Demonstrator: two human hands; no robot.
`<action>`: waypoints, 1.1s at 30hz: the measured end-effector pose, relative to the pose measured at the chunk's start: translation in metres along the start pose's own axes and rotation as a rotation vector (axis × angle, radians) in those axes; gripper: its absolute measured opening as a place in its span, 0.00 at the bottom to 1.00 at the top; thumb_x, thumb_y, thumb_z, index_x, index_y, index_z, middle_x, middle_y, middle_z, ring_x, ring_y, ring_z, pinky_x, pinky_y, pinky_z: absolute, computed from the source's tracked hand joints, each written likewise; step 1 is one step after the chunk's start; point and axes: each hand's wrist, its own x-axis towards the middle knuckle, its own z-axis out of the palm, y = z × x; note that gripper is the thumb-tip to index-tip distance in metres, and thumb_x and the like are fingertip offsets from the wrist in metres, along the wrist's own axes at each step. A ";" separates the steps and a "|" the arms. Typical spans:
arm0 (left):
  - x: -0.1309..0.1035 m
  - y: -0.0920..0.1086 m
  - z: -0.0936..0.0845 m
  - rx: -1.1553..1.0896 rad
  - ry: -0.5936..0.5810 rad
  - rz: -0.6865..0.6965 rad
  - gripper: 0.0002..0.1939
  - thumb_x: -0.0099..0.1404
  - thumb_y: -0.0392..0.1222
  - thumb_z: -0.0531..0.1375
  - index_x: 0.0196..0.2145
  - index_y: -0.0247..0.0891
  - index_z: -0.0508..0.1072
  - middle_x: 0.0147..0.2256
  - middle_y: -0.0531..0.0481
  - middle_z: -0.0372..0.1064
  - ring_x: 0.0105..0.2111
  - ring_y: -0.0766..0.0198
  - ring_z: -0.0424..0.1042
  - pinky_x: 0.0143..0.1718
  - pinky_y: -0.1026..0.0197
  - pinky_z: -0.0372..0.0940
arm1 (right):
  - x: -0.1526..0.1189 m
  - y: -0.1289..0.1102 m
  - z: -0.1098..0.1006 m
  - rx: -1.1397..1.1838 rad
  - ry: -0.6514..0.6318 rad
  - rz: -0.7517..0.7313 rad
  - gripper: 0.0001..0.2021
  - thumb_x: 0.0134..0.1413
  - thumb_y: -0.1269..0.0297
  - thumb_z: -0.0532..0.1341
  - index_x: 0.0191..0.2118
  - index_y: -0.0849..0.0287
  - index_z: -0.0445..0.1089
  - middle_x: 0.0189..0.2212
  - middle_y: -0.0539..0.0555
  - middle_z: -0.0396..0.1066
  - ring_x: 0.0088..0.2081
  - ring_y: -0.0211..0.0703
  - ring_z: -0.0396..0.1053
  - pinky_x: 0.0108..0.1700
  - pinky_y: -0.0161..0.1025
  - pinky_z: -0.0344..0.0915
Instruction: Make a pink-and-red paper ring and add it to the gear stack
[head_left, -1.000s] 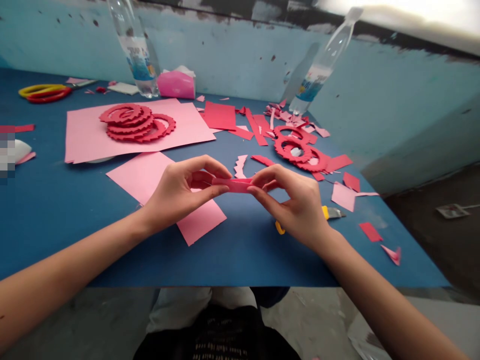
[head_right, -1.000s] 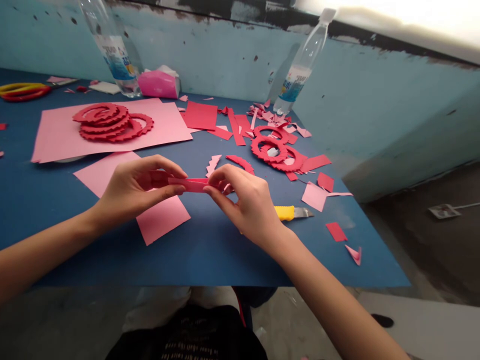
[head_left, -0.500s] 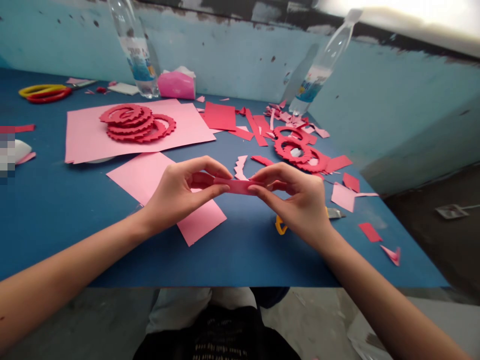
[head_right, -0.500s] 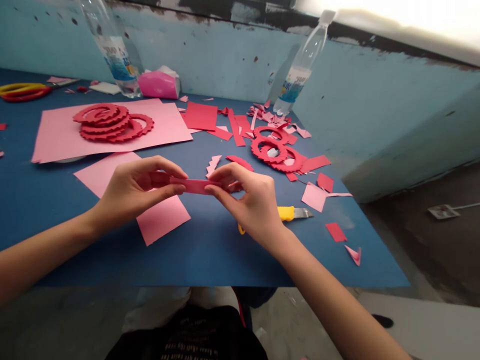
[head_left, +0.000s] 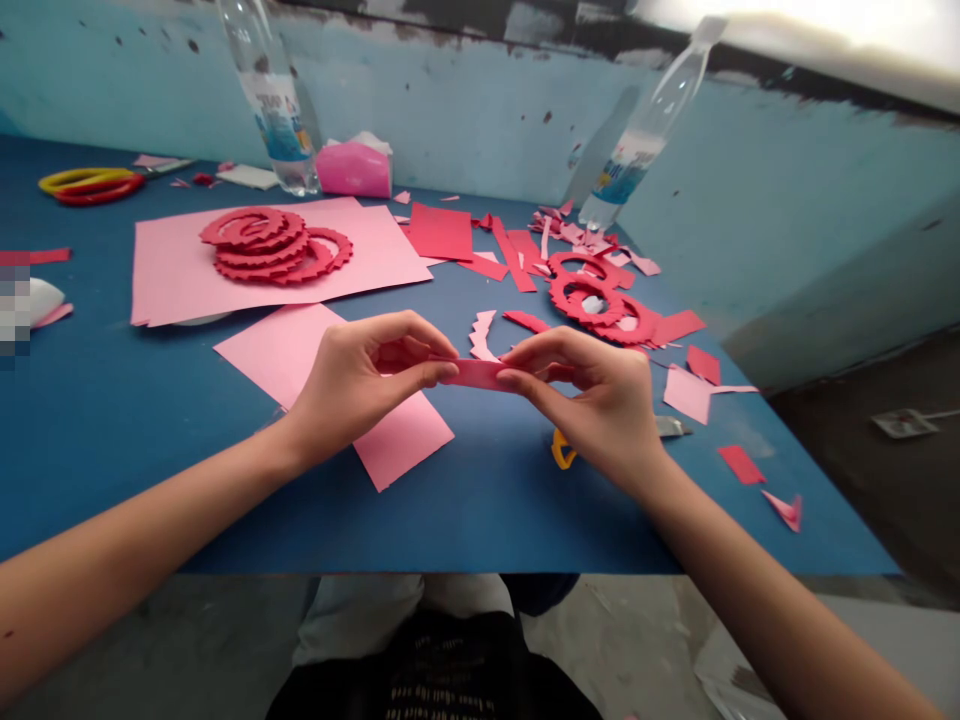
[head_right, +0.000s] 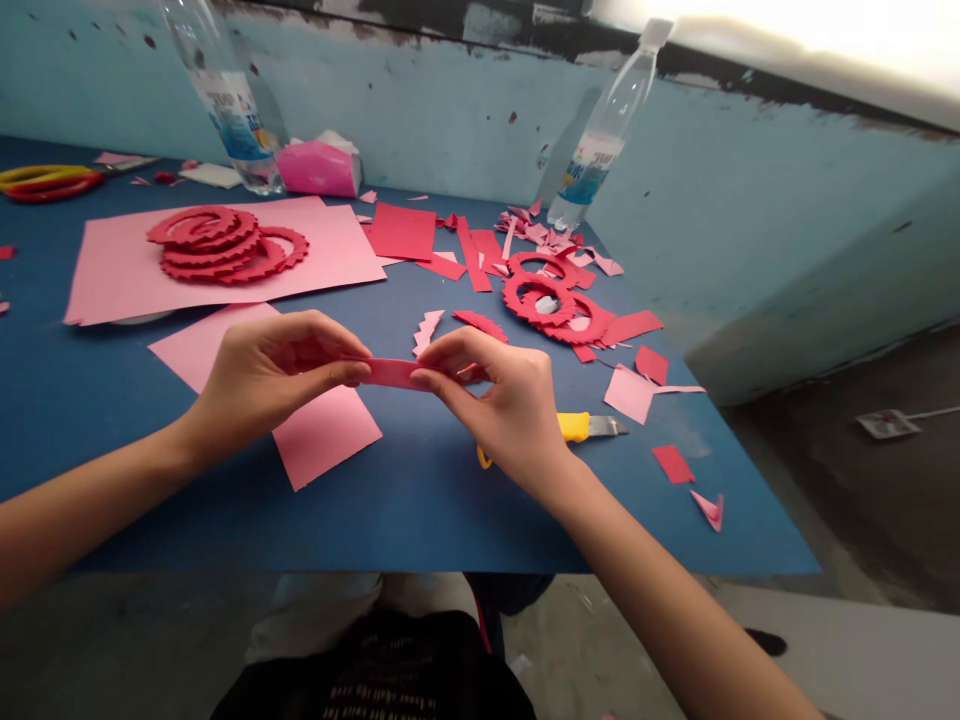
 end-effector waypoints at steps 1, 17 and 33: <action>0.000 0.000 0.000 -0.001 0.002 -0.003 0.04 0.60 0.41 0.68 0.33 0.40 0.77 0.30 0.54 0.77 0.31 0.65 0.76 0.35 0.62 0.74 | 0.000 0.000 0.000 -0.001 -0.001 0.003 0.02 0.55 0.67 0.68 0.34 0.55 0.75 0.30 0.47 0.77 0.31 0.39 0.75 0.36 0.39 0.76; 0.001 -0.004 0.000 0.011 0.029 0.023 0.05 0.60 0.40 0.68 0.32 0.36 0.78 0.28 0.52 0.77 0.28 0.66 0.76 0.32 0.64 0.73 | 0.000 0.002 0.000 0.011 0.003 -0.018 0.02 0.56 0.70 0.68 0.33 0.56 0.76 0.30 0.48 0.78 0.31 0.38 0.75 0.35 0.36 0.74; 0.004 -0.013 -0.003 0.511 -0.053 0.412 0.02 0.66 0.33 0.63 0.34 0.35 0.76 0.33 0.50 0.74 0.32 0.66 0.72 0.34 0.63 0.67 | 0.002 0.009 -0.003 -0.324 -0.077 -0.320 0.06 0.62 0.73 0.61 0.35 0.58 0.73 0.34 0.53 0.75 0.35 0.41 0.72 0.37 0.38 0.69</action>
